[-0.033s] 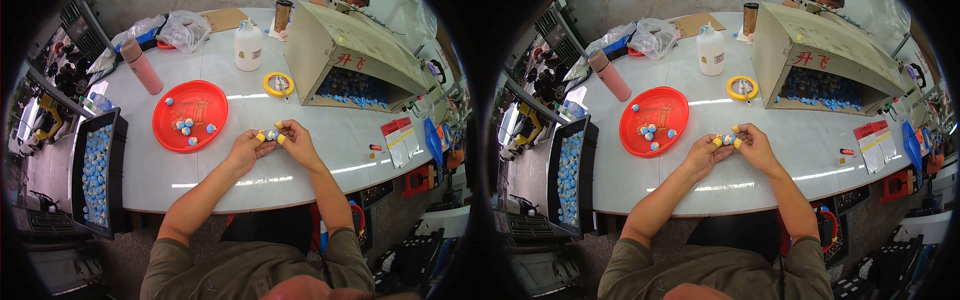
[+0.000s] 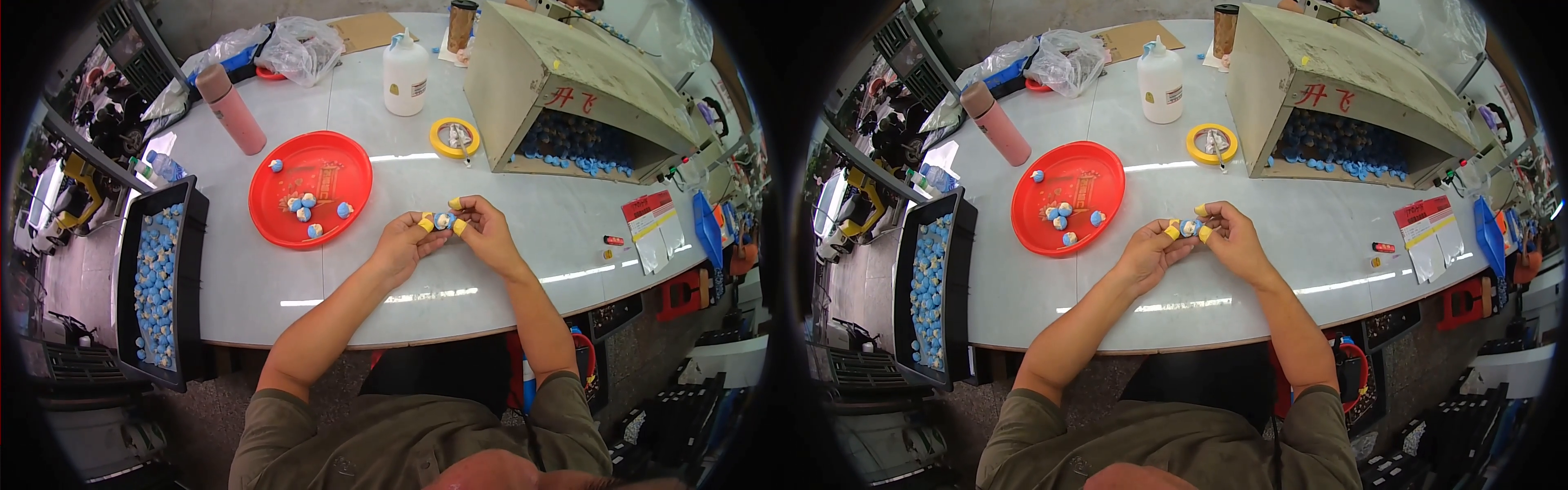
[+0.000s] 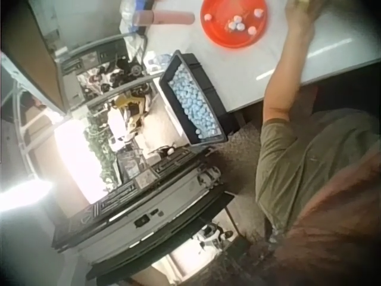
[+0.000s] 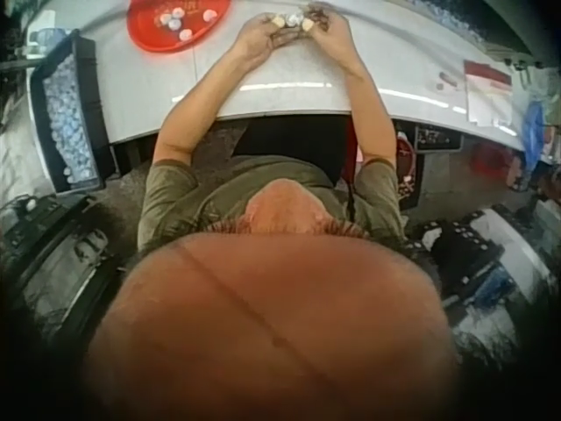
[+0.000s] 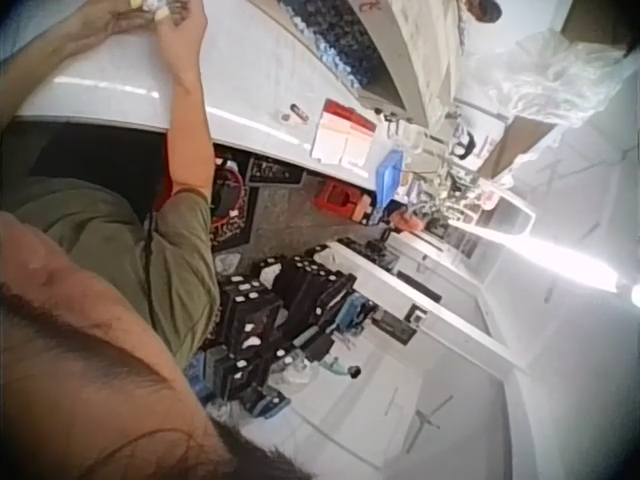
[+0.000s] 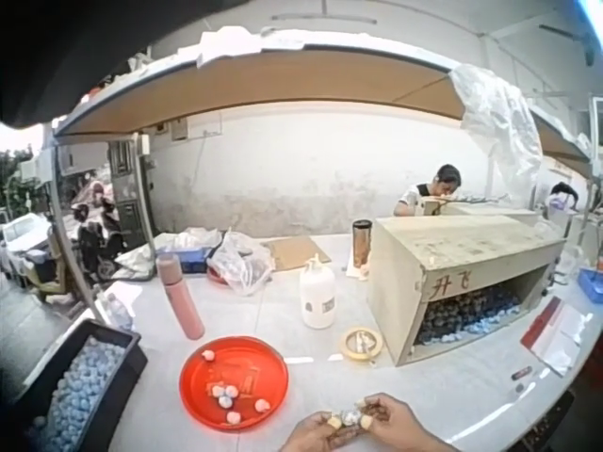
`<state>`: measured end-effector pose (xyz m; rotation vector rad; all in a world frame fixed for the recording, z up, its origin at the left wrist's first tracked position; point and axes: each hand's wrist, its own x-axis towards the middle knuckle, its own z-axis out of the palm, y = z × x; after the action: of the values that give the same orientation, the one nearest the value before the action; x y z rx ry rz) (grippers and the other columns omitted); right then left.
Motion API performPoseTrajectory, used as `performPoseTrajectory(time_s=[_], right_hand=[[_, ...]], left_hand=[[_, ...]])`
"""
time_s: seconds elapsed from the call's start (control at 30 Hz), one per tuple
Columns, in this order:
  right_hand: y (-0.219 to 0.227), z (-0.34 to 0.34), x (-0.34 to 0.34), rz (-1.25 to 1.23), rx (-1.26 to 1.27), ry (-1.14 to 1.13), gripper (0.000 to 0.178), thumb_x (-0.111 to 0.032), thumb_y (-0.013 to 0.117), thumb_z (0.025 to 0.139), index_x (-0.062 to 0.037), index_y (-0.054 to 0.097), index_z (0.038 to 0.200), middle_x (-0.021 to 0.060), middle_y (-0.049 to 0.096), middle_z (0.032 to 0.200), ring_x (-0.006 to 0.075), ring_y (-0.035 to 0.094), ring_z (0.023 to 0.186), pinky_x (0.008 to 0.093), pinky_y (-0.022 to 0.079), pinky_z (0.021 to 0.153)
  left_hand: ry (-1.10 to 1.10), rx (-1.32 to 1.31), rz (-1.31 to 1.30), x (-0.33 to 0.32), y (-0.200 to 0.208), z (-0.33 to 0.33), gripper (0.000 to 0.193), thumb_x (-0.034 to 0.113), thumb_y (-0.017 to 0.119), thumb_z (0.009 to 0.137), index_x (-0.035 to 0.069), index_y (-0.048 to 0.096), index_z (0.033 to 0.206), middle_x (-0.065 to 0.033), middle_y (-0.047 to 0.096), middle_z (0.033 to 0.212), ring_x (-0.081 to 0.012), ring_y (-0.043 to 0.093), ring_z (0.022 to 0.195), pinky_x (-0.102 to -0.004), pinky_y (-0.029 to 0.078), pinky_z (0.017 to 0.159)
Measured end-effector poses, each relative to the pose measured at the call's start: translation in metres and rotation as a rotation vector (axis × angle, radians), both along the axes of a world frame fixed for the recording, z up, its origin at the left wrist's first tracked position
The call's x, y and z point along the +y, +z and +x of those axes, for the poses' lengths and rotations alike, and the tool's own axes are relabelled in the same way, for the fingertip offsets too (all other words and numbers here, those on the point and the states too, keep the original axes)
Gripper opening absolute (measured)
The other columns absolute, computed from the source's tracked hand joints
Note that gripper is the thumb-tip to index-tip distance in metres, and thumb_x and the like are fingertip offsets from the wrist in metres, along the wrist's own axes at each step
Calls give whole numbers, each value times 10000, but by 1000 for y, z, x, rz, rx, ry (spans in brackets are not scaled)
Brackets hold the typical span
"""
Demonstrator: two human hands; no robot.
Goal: The person applies glue from a squeeze bottle onto small figurine pieces, retrieves components from a box, and attaches them together by hand before placing the assembled pieces onto a red tray.
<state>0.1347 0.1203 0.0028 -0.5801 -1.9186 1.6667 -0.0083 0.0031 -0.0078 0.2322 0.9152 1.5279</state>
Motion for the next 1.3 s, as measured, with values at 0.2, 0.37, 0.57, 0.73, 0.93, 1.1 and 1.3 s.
performPoseTrajectory(time_s=[0.2,0.37,0.57,0.73,0.93,1.1,1.3], right_hand=[[-3,3,2,35,41,15,312,-21,630,849,14,545,1147,78,609,1045,112,570,935,238,476,775],[-2,1,0,29,61,20,329,-26,640,846,14,545,1158,84,615,1061,115,570,925,242,477,770],[-4,1,-1,84,89,11,308,-16,642,839,20,560,1133,99,633,1064,117,565,892,241,472,754],[6,3,-3,280,13,12,347,25,630,821,25,552,1160,85,627,1064,114,555,919,235,451,774],[11,2,-7,369,14,-25,376,38,632,774,5,569,1144,79,667,1008,130,552,848,249,438,720],[9,2,-8,338,16,-23,377,44,627,773,9,569,1143,82,664,1005,135,551,832,251,444,715],[8,3,-8,391,12,-14,354,47,627,775,18,570,1123,84,660,996,136,546,813,258,454,718]], left_hand=[[-14,-23,38,1,-3,2,288,116,564,949,-20,492,1192,-137,605,1114,-206,630,1022,-254,548,856],[-2,-23,62,0,-3,3,287,99,565,947,-37,506,1192,-120,589,1138,-194,611,1032,-257,525,896],[13,-36,51,2,-7,5,259,84,568,943,-26,500,1167,-112,584,1131,-181,608,1027,-257,528,898],[8,-15,40,1,-7,5,227,75,577,936,-6,502,1135,-98,581,1116,-164,603,1011,-265,526,901],[2,28,45,1,-7,8,218,76,588,930,9,507,1121,-76,577,1092,-150,596,997,-273,523,902],[13,38,45,1,-8,9,220,106,624,914,42,521,1098,-57,606,1063,-132,602,991,-263,514,900],[12,71,57,1,-11,9,207,106,627,912,43,530,1083,-53,612,1044,-129,607,977,-268,519,896]])
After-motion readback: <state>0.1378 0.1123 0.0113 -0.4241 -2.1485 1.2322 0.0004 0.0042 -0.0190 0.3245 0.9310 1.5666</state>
